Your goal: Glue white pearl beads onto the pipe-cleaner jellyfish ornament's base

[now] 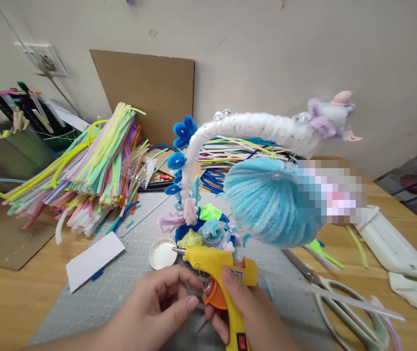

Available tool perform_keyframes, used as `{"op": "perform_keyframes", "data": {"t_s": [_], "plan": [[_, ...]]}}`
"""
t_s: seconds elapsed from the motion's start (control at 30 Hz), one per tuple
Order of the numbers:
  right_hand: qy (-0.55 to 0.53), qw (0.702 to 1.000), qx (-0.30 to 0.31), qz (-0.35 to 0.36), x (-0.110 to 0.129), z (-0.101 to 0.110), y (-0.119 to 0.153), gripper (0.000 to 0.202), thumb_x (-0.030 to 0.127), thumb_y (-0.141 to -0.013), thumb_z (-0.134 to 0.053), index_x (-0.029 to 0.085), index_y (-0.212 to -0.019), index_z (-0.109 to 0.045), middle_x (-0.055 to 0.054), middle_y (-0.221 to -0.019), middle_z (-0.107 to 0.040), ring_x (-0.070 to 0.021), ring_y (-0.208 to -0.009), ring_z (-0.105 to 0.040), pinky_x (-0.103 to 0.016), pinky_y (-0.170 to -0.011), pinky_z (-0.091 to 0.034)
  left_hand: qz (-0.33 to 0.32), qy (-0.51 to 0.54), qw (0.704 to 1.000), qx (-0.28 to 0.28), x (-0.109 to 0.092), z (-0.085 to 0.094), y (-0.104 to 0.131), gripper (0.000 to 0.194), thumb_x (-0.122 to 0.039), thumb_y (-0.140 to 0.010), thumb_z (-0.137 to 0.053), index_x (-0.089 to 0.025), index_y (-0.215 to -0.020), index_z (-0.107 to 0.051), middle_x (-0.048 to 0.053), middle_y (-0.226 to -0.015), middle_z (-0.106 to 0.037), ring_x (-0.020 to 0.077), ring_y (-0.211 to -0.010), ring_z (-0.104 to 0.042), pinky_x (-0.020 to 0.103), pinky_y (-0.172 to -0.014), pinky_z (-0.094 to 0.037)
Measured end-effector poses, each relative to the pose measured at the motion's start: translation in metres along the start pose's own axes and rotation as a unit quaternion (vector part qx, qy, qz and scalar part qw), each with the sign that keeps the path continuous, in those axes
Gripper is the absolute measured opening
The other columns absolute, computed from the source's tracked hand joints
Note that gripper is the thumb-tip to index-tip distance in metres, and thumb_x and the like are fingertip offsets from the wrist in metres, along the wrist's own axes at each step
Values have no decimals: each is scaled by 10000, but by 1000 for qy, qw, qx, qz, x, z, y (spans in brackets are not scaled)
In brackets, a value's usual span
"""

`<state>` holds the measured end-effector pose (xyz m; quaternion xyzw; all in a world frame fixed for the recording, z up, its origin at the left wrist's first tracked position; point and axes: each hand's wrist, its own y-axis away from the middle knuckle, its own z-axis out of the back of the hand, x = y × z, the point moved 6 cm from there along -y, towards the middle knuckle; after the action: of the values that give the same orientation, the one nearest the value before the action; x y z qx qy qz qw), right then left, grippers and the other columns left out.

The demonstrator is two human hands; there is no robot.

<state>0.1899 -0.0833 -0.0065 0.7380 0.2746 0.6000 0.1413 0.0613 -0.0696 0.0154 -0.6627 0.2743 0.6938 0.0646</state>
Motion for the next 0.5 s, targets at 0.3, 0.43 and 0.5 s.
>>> {"op": "perform_keyframes", "data": {"t_s": [0.3,0.43,0.5], "plan": [[18,994,-47,99,17,10,3,457,625,-786,-527,196,-773,-683,-20,-672,-679,-115,-460,-574,-237,-484,-388,2,-267,963,-45,-7,15,3,277,-289,-826,-468,-161,-584,-510,-39,-527,-446,89,-515,-411,207,-479,-266],[17,994,-57,94,18,16,3,456,625,-777,-539,193,-750,-680,-36,-647,-695,-142,-463,-594,-258,-478,-406,-19,-285,954,-90,-9,25,4,281,-281,-843,-453,-162,-602,-537,-34,-530,-459,90,-509,-407,211,-476,-264],[4,996,-54,66,15,16,2,486,636,-783,-524,176,-712,-666,-43,-608,-689,-137,-448,-580,-254,-474,-406,-46,-249,964,-86,-11,23,4,232,-269,-849,-452,-162,-730,-620,-21,-577,-509,93,-526,-427,207,-490,-290]]}}
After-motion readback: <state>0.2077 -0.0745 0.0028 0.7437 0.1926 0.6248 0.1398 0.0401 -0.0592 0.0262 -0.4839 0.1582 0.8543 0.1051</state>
